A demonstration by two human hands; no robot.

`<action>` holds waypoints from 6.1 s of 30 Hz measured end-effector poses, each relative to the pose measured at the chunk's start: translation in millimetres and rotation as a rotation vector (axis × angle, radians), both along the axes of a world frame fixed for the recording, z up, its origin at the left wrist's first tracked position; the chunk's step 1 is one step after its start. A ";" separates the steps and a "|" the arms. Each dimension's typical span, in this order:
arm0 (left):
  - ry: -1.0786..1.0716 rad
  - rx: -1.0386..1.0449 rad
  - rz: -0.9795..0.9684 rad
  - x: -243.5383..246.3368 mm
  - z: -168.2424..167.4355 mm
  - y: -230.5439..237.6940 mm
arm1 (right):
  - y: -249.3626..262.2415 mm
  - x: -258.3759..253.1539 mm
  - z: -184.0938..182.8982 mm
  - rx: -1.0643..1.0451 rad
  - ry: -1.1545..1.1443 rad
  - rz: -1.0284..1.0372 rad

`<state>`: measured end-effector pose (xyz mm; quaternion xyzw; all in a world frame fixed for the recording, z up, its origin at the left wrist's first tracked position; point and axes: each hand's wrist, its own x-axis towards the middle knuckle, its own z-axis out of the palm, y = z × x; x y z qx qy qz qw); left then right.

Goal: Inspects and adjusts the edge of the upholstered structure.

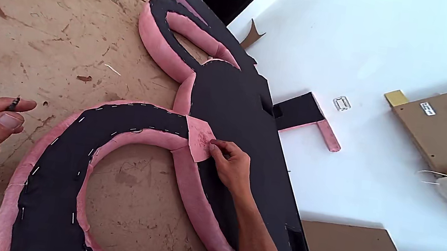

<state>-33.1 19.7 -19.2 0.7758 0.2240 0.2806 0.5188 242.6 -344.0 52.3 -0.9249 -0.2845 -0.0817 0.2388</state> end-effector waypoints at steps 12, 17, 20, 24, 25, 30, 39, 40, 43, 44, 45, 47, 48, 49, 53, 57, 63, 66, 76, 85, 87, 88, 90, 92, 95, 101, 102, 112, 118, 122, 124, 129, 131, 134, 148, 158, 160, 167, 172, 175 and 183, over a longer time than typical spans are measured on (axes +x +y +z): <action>-0.089 0.155 -0.047 -0.5 7.1 1.2 | 31.7 -3.6 10.3 -0.142 0.047 -0.192; -0.099 0.175 -0.082 -0.8 10.4 1.8 | 34.0 -5.4 11.0 -0.159 0.026 -0.164; -0.108 0.173 -0.083 -0.6 10.6 1.9 | 29.3 -4.5 20.0 -0.066 0.203 -0.199; -0.089 0.147 -0.057 -1.2 13.3 -2.4 | 20.1 -7.4 38.1 0.174 0.546 -0.242; -0.093 0.142 -0.052 -0.8 13.0 -3.1 | 16.8 -6.7 40.7 0.238 0.605 -0.251; -0.040 0.066 -0.043 -0.5 8.0 -4.5 | -2.6 1.2 49.9 0.558 0.875 -0.155; -0.131 0.121 -0.050 -0.2 1.3 -2.4 | 1.8 -7.8 64.1 0.679 0.849 0.182; -0.138 0.173 -0.071 -1.0 1.9 1.0 | 10.9 -15.6 65.4 0.603 0.727 0.232; -0.097 0.261 -0.111 -5.5 -0.5 9.2 | 40.6 -38.0 62.2 0.365 0.397 0.440; -0.090 0.271 -0.116 -6.3 -1.9 9.8 | 50.9 -44.8 58.7 0.306 0.319 0.485; -0.092 0.272 -0.117 -6.4 -3.7 9.8 | 60.5 -49.6 53.8 0.263 0.262 0.522; -0.100 0.263 -0.113 -5.9 -6.4 9.7 | 78.3 -52.9 41.3 0.209 0.191 0.587; -0.098 0.261 -0.109 -6.1 -8.0 10.3 | 86.2 -52.3 34.9 0.188 0.163 0.612; -0.094 0.264 -0.104 -6.4 -9.2 11.0 | 93.5 -51.4 29.3 0.157 0.128 0.631; -0.071 0.302 -0.100 -8.7 -13.4 14.7 | 114.7 -48.3 15.5 -0.021 -0.046 0.657; -0.069 0.322 -0.111 -8.8 -11.1 14.5 | 128.5 -44.7 14.5 -0.202 -0.173 0.706; -0.050 0.348 -0.119 -8.3 3.5 11.5 | 144.0 -48.4 14.5 -0.339 -0.278 0.683; -0.070 0.331 -0.127 -8.4 0.2 12.9 | 145.4 -53.4 14.2 -0.347 -0.339 0.648; -0.088 0.391 -0.116 -6.5 5.4 8.5 | 140.4 -57.8 -3.6 -0.236 -0.458 0.596; -0.078 0.384 -0.128 -6.2 5.3 10.3 | 126.7 -57.5 -8.2 0.009 -0.169 0.565; -0.079 0.377 -0.130 -6.4 4.3 10.9 | 127.3 -57.4 -11.8 0.033 -0.219 0.570; -0.081 0.376 -0.130 -6.6 4.1 11.4 | 127.3 -57.0 -13.4 0.033 -0.252 0.566; -0.082 0.370 -0.129 -7.1 3.6 12.3 | 125.6 -57.4 -16.0 0.007 -0.330 0.530; -0.083 0.365 -0.122 -7.3 3.5 12.3 | 123.0 -59.9 -20.3 -0.019 -0.388 0.481; -0.085 0.382 -0.132 -7.5 4.2 12.3 | 121.8 -65.5 -28.4 -0.028 -0.402 0.443; -0.087 0.378 -0.130 -7.2 4.4 12.2 | 125.7 -68.3 -38.3 0.012 -0.449 0.438; -0.084 0.380 -0.131 -7.2 4.1 12.3 | 126.4 -68.5 -39.5 0.016 -0.458 0.435; -0.088 0.372 -0.126 -6.3 3.5 11.6 | 131.5 -68.9 -40.8 0.045 -0.506 0.448; -0.097 0.358 -0.124 -5.6 1.4 10.4 | 131.8 -72.9 -38.2 0.036 -0.458 0.444; -0.102 0.341 -0.125 -6.2 -2.1 12.6 | 121.3 -83.8 -40.2 0.107 -0.369 0.385; -0.094 0.327 -0.127 -5.8 -2.8 13.2 | 116.5 -94.5 -41.5 0.145 -0.305 0.339; -0.081 0.241 -0.135 -6.9 -1.9 13.8 | 112.6 -114.7 -34.9 0.166 -0.103 0.324; -0.093 0.192 -0.137 -6.3 -2.3 11.9 | 114.4 -116.2 -34.9 0.161 -0.080 0.339; -0.112 0.128 -0.125 -5.6 -6.8 8.5 | 117.5 -116.6 -36.4 0.145 -0.073 0.346; -0.113 0.075 -0.141 -3.9 -3.1 4.6 | 116.3 -121.8 -44.4 0.110 -0.080 0.365; -0.130 0.072 -0.135 -3.5 -4.5 4.0 | 115.1 -123.2 -46.0 0.123 -0.083 0.380; -0.128 0.076 -0.135 -3.6 -4.4 4.0 | 117.5 -123.6 -47.8 0.128 -0.081 0.394; -0.128 0.090 -0.137 -3.6 -2.5 4.9 | 115.4 -125.4 -42.5 0.124 -0.072 0.376; -0.143 0.101 -0.148 -2.8 -3.1 5.9 | 121.5 -127.0 -45.6 0.126 -0.076 0.405; -0.156 0.088 -0.147 -2.4 -3.5 4.8 | 121.2 -127.3 -44.5 0.140 -0.078 0.420; -0.136 0.099 -0.149 -3.8 0.3 4.5 | 120.3 -126.1 -45.2 0.137 -0.053 0.372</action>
